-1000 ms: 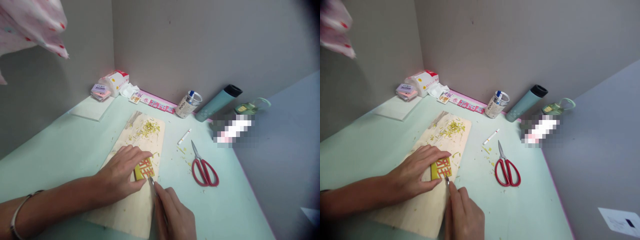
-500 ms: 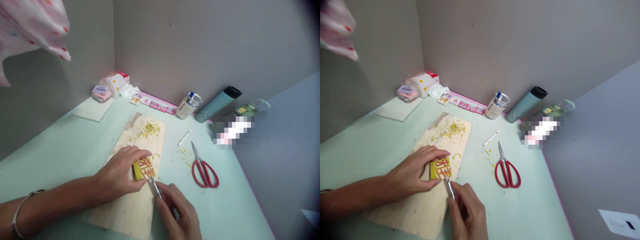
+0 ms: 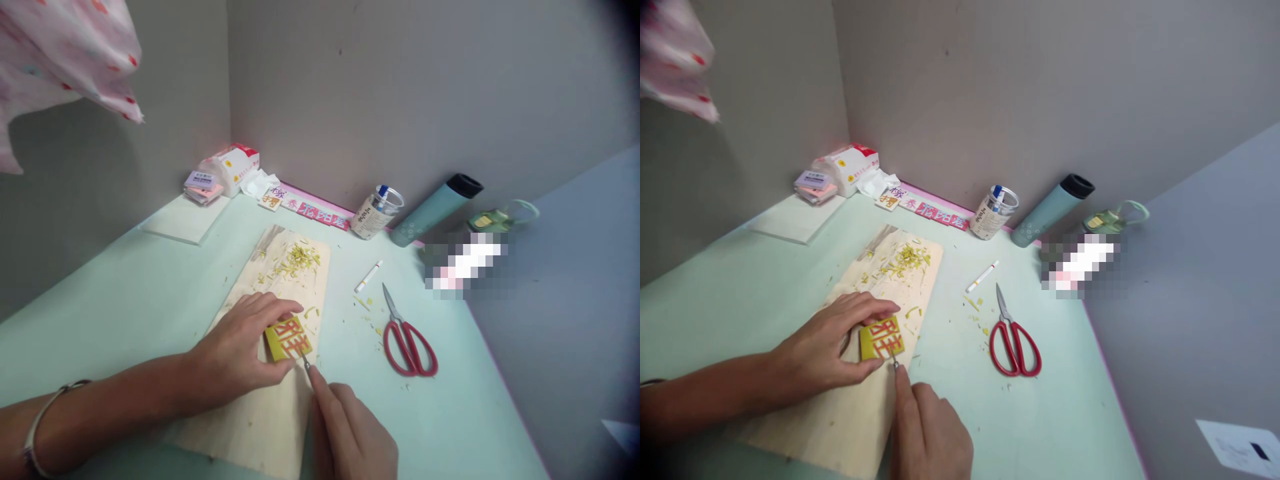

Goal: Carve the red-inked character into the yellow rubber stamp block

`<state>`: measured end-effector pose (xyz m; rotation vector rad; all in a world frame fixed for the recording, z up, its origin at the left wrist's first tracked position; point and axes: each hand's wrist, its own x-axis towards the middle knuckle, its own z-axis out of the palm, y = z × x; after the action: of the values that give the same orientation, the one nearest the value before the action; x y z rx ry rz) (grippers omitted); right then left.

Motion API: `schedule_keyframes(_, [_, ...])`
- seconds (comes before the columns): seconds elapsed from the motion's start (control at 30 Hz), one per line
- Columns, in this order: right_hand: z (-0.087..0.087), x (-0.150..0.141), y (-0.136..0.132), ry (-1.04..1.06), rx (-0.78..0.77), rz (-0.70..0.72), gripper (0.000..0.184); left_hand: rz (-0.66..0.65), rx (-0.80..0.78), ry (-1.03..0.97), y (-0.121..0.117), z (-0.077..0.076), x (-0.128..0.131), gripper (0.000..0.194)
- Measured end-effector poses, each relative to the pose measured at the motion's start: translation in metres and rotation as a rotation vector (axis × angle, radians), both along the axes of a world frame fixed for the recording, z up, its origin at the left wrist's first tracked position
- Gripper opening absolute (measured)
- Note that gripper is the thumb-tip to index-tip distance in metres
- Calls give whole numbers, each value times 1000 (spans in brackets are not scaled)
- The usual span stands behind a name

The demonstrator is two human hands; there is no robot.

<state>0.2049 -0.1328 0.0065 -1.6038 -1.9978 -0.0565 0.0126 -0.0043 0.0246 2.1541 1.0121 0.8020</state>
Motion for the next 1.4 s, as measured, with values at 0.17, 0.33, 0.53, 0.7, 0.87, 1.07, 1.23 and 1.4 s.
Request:
schedule_keyframes(0.17, [7, -3, 5, 215, -69, 26, 36, -27, 24, -12, -2, -1, 0, 54])
schedule_keyframes(0.33, [15, 0, 11, 407, -160, 83, 30, -37, 43, -1, 0, -2, -1, 52])
schedule_keyframes(0.53, [14, 6, 9, 378, -179, 93, 27, -47, 66, 8, 1, -1, -2, 52])
schedule_keyframes(0.7, [16, 8, 10, 329, -173, 98, 28, -59, 81, 42, 0, 2, -2, 51])
schedule_keyframes(0.87, [22, 9, 11, 263, -237, 158, 32, -85, 117, 70, -2, 4, -3, 50])
schedule_keyframes(1.07, [15, -4, 9, 368, -207, 41, 27, -90, 128, 97, -3, 2, -3, 48])
schedule_keyframes(1.23, [16, -9, 11, 454, -237, 26, 24, -87, 136, 86, -3, 1, -2, 50])
schedule_keyframes(1.4, [12, -1, 10, 325, -174, 76, 28, -78, 113, 81, -2, 2, -2, 46])
